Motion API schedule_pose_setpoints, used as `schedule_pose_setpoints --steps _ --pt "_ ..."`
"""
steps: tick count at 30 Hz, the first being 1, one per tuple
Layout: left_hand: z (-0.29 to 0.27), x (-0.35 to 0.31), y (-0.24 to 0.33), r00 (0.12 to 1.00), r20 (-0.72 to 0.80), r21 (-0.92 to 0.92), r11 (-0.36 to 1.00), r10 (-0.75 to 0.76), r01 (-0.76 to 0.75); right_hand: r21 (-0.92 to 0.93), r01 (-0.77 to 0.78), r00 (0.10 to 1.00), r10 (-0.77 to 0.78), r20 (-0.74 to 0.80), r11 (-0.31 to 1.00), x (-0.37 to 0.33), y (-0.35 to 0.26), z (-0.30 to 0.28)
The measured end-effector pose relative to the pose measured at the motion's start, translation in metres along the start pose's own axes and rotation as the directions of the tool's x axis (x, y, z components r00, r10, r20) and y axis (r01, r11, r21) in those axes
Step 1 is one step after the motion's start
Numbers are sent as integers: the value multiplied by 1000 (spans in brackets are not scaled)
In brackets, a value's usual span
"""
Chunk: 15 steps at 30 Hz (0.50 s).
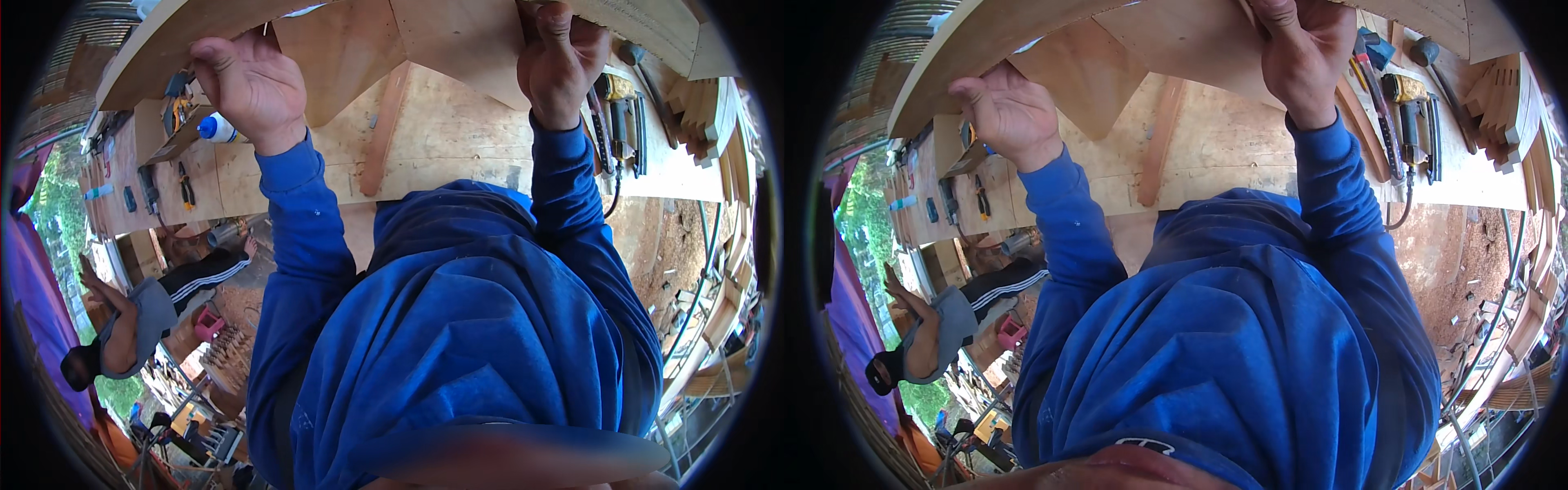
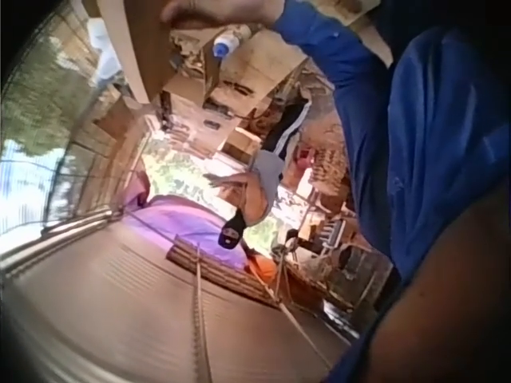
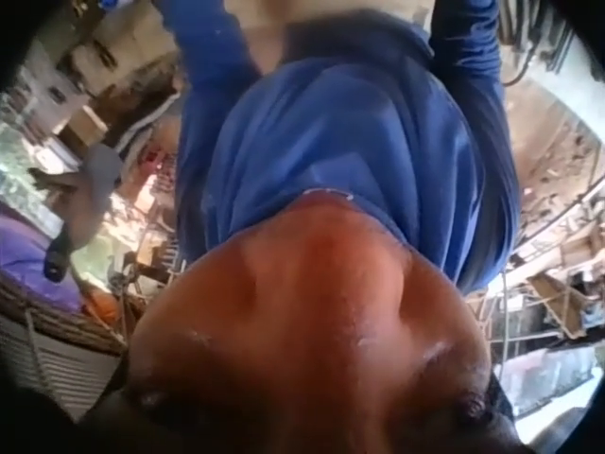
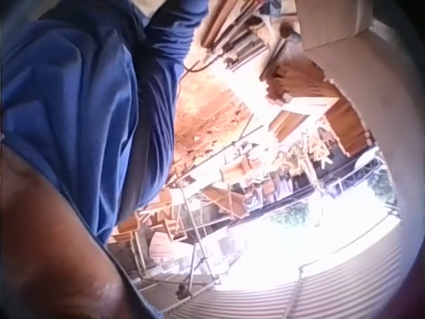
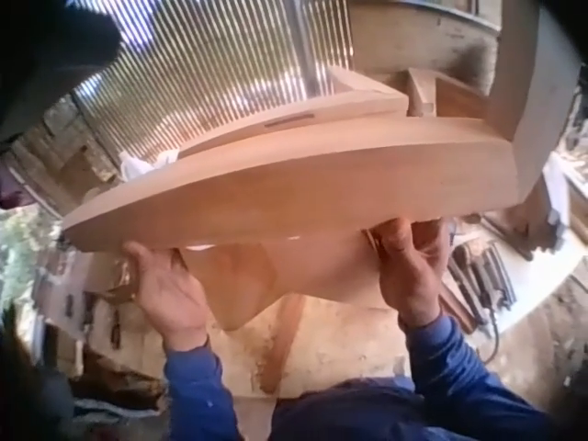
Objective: Apply glue and assemble wooden frame pieces for furniture production.
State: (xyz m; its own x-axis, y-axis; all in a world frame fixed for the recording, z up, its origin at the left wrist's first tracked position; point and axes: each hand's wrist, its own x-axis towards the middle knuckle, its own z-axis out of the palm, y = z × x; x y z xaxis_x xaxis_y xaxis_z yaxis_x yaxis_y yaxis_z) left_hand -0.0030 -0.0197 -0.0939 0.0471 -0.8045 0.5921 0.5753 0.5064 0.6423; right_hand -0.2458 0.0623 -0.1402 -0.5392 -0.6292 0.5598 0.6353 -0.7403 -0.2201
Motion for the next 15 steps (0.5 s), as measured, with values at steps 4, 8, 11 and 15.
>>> schedule_pose_setpoints --steps 4,8,11,15 --pt "1 -2 4 999 -38 28 999 31 -30 -488 -34 999 44 9 872 -3 -22 11" --pt "6 -3 1 1000 -18 10 1000 3 -3 461 52 996 -79 40 886 -1 0 -5" --pt "11 -7 3 998 -56 -36 999 -8 6 -472 -41 999 39 -14 880 -5 -25 10" --pt "5 -7 4 999 28 -66 997 -34 35 -427 -60 997 30 -77 902 -7 -26 15"
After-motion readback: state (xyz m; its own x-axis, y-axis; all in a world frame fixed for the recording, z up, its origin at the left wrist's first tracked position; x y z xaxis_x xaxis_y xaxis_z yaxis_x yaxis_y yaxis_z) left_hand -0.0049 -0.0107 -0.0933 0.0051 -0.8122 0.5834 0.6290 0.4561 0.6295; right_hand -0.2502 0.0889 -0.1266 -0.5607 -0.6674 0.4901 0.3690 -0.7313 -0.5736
